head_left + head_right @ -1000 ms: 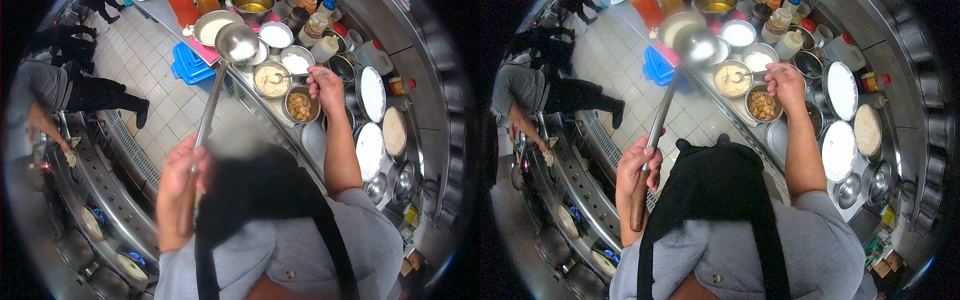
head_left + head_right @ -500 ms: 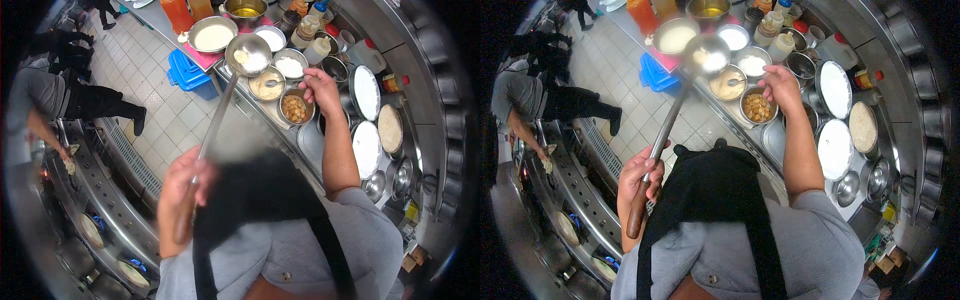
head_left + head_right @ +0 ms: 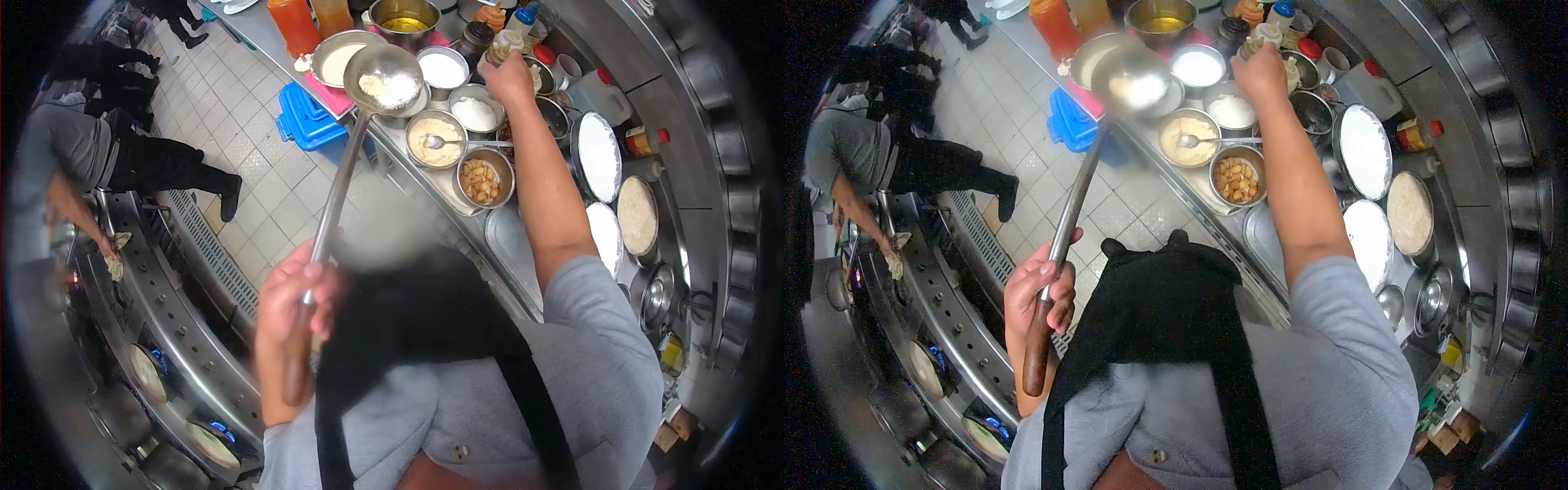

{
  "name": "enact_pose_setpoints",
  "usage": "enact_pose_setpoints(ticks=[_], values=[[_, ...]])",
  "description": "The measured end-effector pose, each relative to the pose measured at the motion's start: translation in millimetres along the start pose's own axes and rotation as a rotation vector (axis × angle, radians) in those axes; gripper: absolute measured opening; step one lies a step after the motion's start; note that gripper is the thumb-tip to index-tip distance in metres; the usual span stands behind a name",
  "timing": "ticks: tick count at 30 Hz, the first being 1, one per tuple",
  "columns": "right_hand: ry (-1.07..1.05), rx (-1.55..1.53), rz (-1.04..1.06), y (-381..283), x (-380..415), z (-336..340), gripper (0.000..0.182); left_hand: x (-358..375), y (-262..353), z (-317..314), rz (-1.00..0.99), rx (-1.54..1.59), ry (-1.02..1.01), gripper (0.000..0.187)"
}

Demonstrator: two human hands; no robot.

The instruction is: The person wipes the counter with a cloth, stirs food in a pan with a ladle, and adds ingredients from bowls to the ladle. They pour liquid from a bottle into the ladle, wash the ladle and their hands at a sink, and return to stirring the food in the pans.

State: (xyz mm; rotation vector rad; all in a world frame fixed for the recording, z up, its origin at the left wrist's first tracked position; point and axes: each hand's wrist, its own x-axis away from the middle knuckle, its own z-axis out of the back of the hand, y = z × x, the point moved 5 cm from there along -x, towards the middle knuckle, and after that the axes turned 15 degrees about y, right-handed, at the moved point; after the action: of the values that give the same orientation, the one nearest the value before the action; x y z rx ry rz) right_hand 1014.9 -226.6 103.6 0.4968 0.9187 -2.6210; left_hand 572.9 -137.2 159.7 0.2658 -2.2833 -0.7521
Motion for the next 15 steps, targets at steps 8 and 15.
enact_pose_setpoints(ticks=[8,15], values=[[-0.071,0.174,-0.102,-3.2,-1.0,-23.0,0.062,2.4,-4.5,5.8,-0.018,0.022,0.017,0.054],[0.151,-0.005,0.001,-11.2,-3.8,32.0,0.079,-1.5,-3.3,7.3,-0.008,0.053,0.016,0.053]])
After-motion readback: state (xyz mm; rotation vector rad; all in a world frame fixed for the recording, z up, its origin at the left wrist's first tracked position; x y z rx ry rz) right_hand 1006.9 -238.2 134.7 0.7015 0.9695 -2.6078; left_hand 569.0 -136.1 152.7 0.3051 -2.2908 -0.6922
